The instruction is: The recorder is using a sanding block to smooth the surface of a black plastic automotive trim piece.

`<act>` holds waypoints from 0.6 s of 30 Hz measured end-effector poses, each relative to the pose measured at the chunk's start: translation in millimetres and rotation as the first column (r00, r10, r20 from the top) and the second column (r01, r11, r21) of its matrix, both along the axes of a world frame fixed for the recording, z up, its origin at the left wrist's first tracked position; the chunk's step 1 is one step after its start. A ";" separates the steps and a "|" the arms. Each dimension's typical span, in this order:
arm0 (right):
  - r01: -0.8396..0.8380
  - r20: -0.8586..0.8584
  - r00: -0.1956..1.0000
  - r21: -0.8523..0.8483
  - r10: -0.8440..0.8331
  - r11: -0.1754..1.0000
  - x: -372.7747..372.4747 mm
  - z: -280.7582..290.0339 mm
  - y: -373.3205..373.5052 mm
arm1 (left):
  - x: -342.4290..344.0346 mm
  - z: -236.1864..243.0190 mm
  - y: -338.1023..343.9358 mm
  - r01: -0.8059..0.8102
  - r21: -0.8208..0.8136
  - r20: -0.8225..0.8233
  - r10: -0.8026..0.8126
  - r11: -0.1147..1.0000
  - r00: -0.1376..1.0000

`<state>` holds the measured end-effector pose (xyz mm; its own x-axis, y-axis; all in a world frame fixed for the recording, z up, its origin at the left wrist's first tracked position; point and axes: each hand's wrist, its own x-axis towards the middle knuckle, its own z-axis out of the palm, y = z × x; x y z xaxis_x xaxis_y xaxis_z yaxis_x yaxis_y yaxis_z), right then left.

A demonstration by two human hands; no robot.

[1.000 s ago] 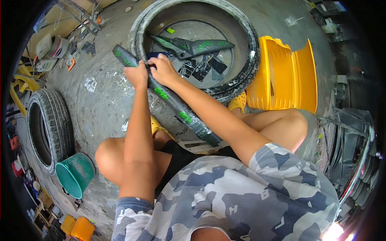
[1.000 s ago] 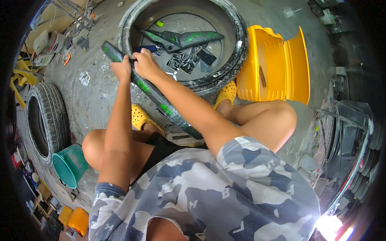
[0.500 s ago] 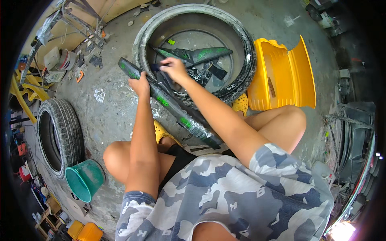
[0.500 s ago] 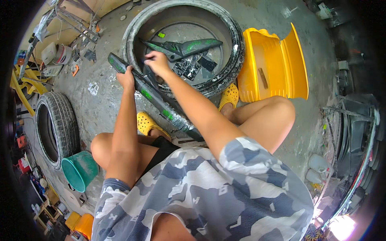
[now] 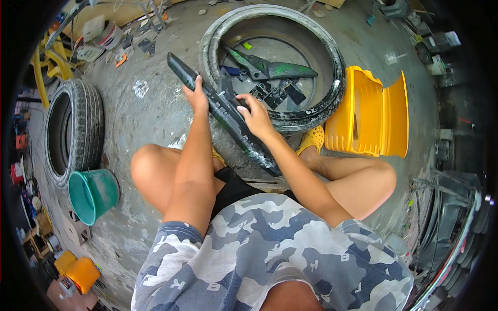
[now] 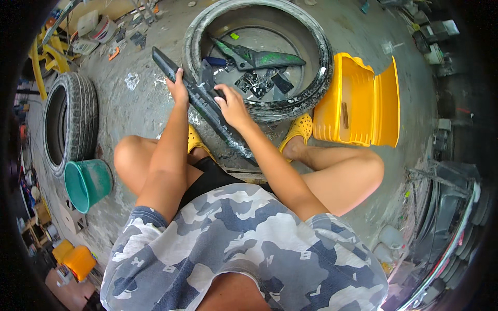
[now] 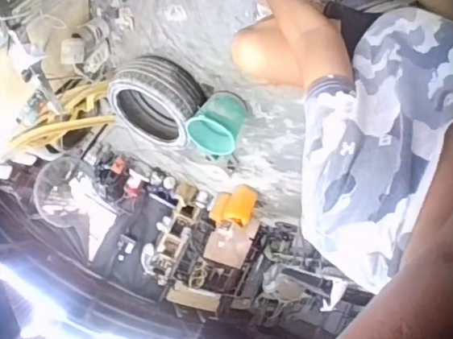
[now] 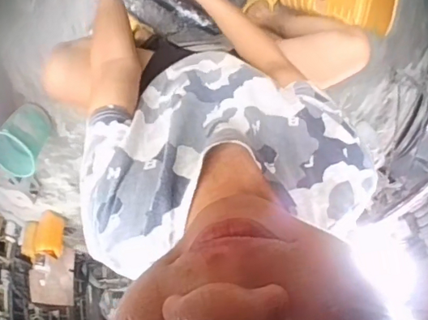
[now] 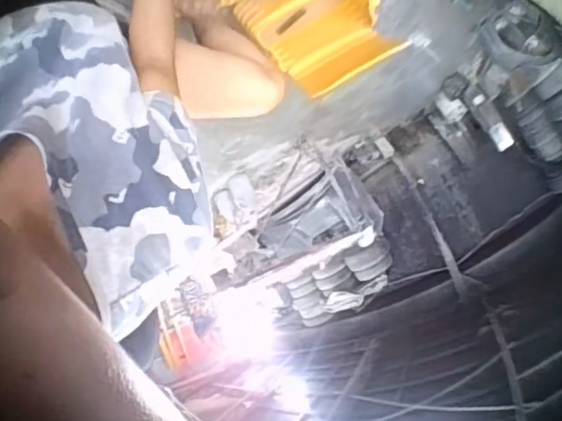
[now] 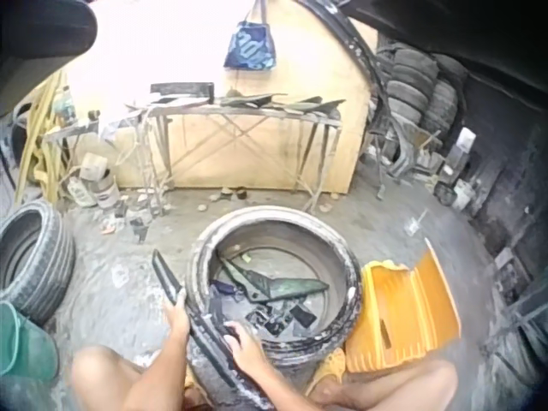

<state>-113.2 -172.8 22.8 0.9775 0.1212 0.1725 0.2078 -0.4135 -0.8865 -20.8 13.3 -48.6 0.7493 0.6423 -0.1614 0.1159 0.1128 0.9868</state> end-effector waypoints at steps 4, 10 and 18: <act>-0.110 0.178 0.971 -0.261 0.159 0.959 -27.8 -9.2 -3.6 | -7.1 6.4 -9.6 -0.057 -0.014 0.009 0.057 0.998 0.998; -0.009 0.214 0.976 -0.146 0.041 0.989 9.0 -17.1 38.6 | -5.1 8.9 -7.8 -0.023 -0.030 0.009 0.024 0.999 1.000; 0.051 0.069 0.997 -0.111 -0.043 0.992 -23.1 -25.8 17.1 | -3.7 14.5 -8.4 -0.023 -0.057 0.034 0.025 0.998 0.999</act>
<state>-136.3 -155.7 -3.1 0.9695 0.0979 0.2246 0.2422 -0.5208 -0.8186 -24.5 4.9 -34.1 0.7397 0.6505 -0.1720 0.0778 0.1712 0.9822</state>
